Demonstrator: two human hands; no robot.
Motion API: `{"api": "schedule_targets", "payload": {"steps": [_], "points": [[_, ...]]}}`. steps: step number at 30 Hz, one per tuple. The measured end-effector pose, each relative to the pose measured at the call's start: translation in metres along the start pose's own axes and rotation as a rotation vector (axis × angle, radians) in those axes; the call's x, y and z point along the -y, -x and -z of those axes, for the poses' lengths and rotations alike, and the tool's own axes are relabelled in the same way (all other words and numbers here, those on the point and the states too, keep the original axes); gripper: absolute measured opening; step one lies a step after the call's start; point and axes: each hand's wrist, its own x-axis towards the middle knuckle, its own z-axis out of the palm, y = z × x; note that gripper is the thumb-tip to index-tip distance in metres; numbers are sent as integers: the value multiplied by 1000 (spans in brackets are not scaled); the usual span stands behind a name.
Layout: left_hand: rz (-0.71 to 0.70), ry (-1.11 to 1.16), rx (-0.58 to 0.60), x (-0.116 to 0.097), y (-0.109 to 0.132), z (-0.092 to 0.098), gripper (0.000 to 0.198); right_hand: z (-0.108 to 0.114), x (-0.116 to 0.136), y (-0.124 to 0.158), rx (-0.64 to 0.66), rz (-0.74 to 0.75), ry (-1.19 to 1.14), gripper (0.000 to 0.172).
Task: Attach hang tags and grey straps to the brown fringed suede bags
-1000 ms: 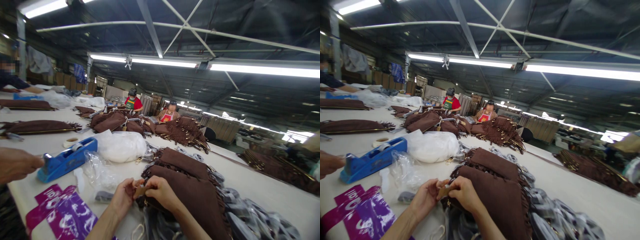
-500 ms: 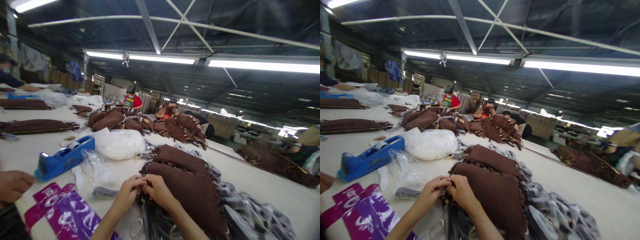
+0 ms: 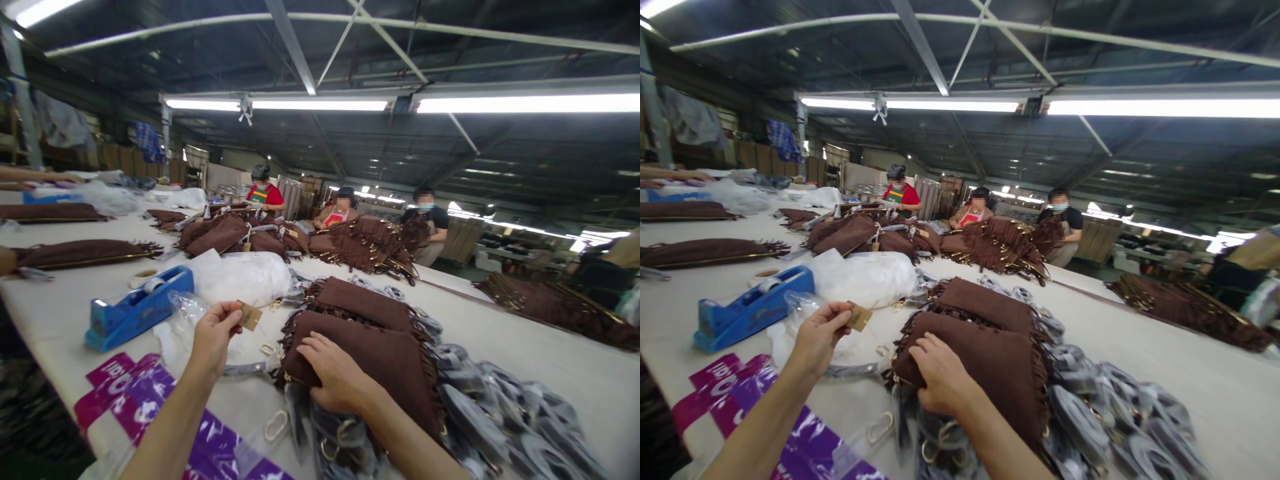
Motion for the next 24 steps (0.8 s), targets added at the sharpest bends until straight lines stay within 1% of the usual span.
{"api": "schedule_targets", "payload": {"steps": [1,3,4,5,7,8,9,10,11,13,14,15,16,17,18,19,20,21,22,23,24], "points": [[12,13,9,-1,1,-5,32,0,2,6,-12,-72,102,65],[2,36,7,-1,1,-11,33,-1,8,18,-51,-270,267,73],[-10,40,2,-1,-1,-12,34,-2,10,22,-63,-355,322,74],[-20,40,-4,-1,-3,-12,34,-2,11,26,-67,-405,359,73],[-18,38,-5,-1,-9,-10,35,2,10,30,-82,-410,396,61],[-14,1,14,-1,-12,-9,36,6,8,32,-101,-382,408,53],[-30,-82,40,-2,-14,-9,36,11,5,32,-127,-354,422,46],[-86,-212,56,-4,-14,-10,36,17,2,32,-156,-332,440,41],[-188,-379,59,-6,-12,-13,36,24,-2,32,-184,-315,462,37],[-485,-730,69,-12,2,-26,39,39,-7,30,-231,-286,512,29],[-633,-866,108,-14,13,-37,42,46,-9,30,-245,-270,537,26],[-749,-971,196,-17,28,-49,45,53,-9,29,-254,-253,558,25],[-813,-1062,347,-19,43,-63,49,60,-8,28,-265,-234,576,25],[-832,-1160,524,-21,59,-77,55,67,-7,29,-278,-215,588,26],[-811,-1256,668,-24,74,-91,57,74,-5,31,-294,-196,591,27],[-747,-1347,719,-27,86,-105,52,80,-4,35,-316,-175,589,29],[-712,-1411,739,-31,96,-117,44,87,-4,40,-341,-147,582,31],[-701,-1445,769,-36,103,-127,40,93,-6,47,-370,-117,572,32],[-679,-1447,800,-42,107,-135,37,98,-10,56,-406,-85,565,32],[-624,-1407,849,-47,110,-140,31,104,-16,66,-442,-45,556,32],[-533,-1335,920,-52,110,-143,23,110,-24,78,-494,-1,538,31]]}}
